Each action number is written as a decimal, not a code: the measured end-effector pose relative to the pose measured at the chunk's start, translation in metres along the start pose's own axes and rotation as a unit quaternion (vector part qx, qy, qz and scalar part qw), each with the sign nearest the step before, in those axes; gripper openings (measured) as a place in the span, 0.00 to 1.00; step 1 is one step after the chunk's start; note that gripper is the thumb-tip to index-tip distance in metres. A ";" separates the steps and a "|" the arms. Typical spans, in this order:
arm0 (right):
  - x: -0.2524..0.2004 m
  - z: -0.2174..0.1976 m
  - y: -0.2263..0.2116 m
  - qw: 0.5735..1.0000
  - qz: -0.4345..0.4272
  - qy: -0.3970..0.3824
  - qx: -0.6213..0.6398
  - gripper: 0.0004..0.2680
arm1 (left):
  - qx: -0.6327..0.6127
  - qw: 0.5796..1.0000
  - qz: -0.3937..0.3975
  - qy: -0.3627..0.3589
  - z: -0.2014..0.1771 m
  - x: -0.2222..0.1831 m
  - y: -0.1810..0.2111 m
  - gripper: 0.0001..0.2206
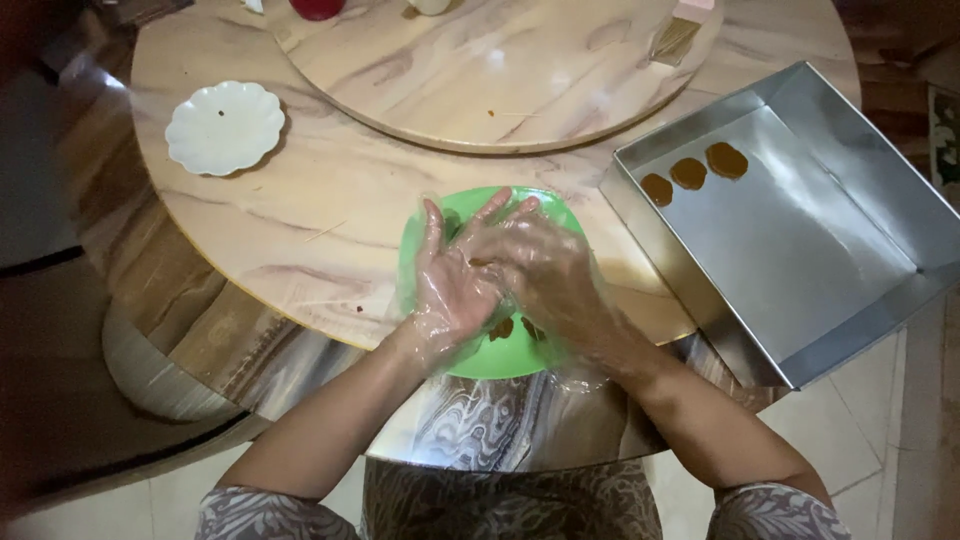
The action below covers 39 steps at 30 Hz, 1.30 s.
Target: Rolling small pieces of dough into balls and placing them on a plate and in a baking tray.
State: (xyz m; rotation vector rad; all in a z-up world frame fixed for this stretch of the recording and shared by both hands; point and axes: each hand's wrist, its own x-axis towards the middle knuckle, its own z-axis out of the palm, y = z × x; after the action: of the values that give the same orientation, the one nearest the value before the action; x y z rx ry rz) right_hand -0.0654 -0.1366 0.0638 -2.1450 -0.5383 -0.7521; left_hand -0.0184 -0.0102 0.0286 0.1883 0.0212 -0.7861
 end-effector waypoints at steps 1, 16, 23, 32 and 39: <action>0.000 0.001 -0.002 1.000 0.003 -0.002 -0.025 0.06 | -0.001 1.000 -0.004 -0.007 0.000 0.000 0.000 0.45; -0.001 0.002 -0.007 0.991 -0.058 -0.039 -0.117 0.04 | 0.004 1.000 0.001 -0.011 0.002 0.001 0.010 0.44; -0.009 0.015 0.014 0.995 -0.099 -0.033 0.001 0.05 | 0.009 0.990 -0.020 -0.139 -0.001 -0.006 0.003 0.41; -0.023 0.016 0.036 0.978 0.045 -0.202 -0.017 0.14 | 0.076 0.996 -0.034 -0.040 -0.015 0.009 -0.007 0.46; -0.004 0.004 0.014 0.966 0.121 -0.221 0.056 0.08 | -0.006 0.998 -0.065 -0.015 0.012 -0.002 -0.008 0.45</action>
State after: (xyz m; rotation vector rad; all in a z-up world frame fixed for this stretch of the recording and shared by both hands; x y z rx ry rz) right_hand -0.0590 -0.1427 0.0513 -2.2236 -0.5167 -0.1001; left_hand -0.0259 -0.0165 0.0397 0.1639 0.0095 -0.9190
